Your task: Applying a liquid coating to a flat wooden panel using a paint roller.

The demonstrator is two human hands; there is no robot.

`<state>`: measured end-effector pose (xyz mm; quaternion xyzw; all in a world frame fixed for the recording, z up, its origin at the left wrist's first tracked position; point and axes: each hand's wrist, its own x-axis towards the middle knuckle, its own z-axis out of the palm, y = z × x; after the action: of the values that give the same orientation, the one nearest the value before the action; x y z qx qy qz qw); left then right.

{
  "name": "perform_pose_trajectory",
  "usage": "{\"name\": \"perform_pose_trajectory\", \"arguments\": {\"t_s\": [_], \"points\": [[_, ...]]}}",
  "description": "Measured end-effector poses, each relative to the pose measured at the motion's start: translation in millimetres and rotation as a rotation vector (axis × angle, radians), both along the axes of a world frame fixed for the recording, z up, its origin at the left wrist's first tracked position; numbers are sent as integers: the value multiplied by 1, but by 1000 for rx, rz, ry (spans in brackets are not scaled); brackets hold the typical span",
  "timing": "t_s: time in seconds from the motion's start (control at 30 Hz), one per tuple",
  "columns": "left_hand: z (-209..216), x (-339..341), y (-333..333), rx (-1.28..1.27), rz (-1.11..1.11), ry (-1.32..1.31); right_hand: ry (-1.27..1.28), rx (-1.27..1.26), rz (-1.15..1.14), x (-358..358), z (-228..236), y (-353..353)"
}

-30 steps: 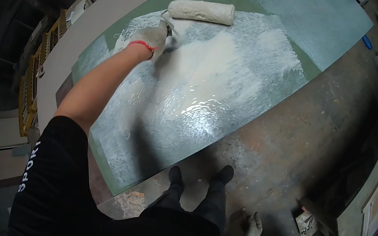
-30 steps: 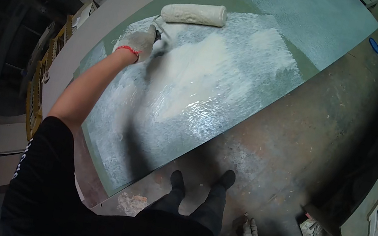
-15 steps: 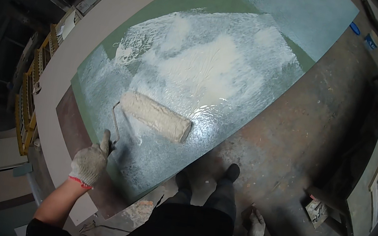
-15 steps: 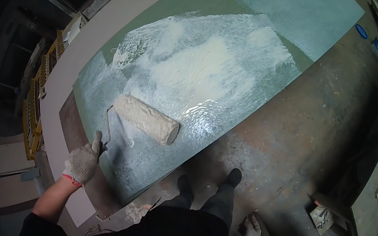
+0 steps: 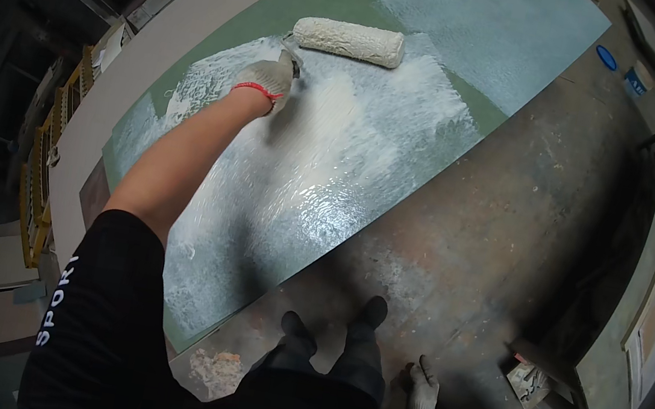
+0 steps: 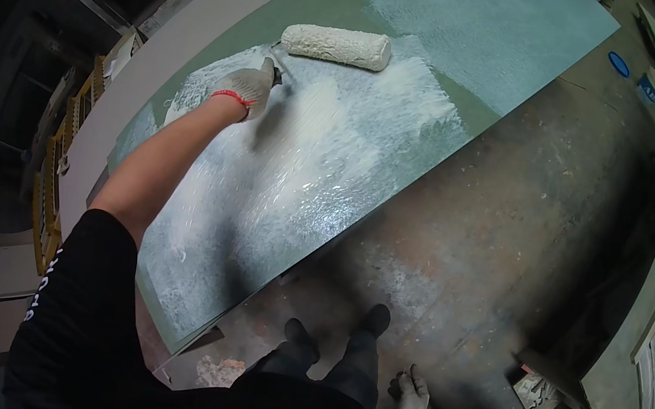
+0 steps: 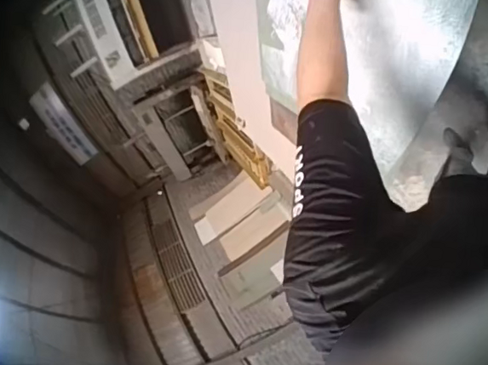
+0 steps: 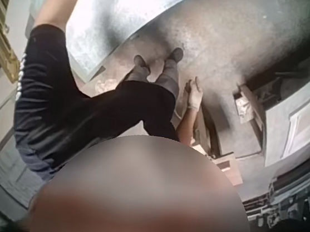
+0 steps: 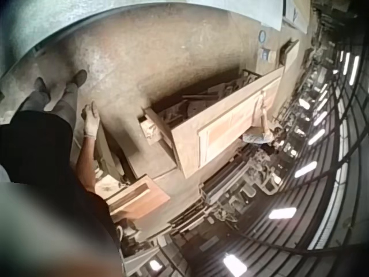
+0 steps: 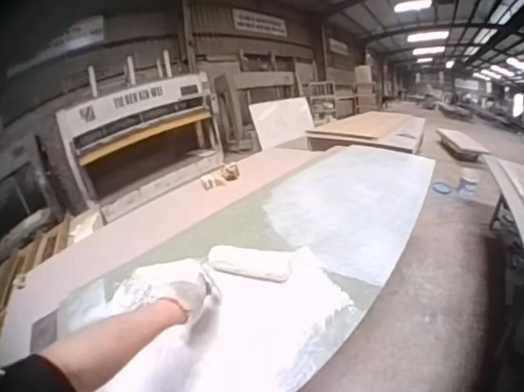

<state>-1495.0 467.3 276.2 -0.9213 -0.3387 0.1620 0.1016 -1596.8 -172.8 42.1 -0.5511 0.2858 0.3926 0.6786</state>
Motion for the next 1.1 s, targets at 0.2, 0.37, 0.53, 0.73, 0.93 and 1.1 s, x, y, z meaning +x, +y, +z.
{"name": "perform_pose_trajectory", "arguments": {"t_s": [0.2,0.37,0.53,0.73,0.93,1.1], "points": [[12,-97,-51,-93,-47,-8,-88,-125,109,9,16,-9],[31,-249,-113,-177,10,45,-78,-70,12,-25,15,-18],[32,-366,-139,-479,139,21,-97,-82,50,-60,22,-19],[29,-392,-145,-658,180,-125,-105,-159,-68,-77,4,-25],[34,-274,-109,-556,137,-128,23,-146,-11,14,-3,-8],[23,-91,-64,-482,144,-74,56,-88,23,103,-2,22]]}}
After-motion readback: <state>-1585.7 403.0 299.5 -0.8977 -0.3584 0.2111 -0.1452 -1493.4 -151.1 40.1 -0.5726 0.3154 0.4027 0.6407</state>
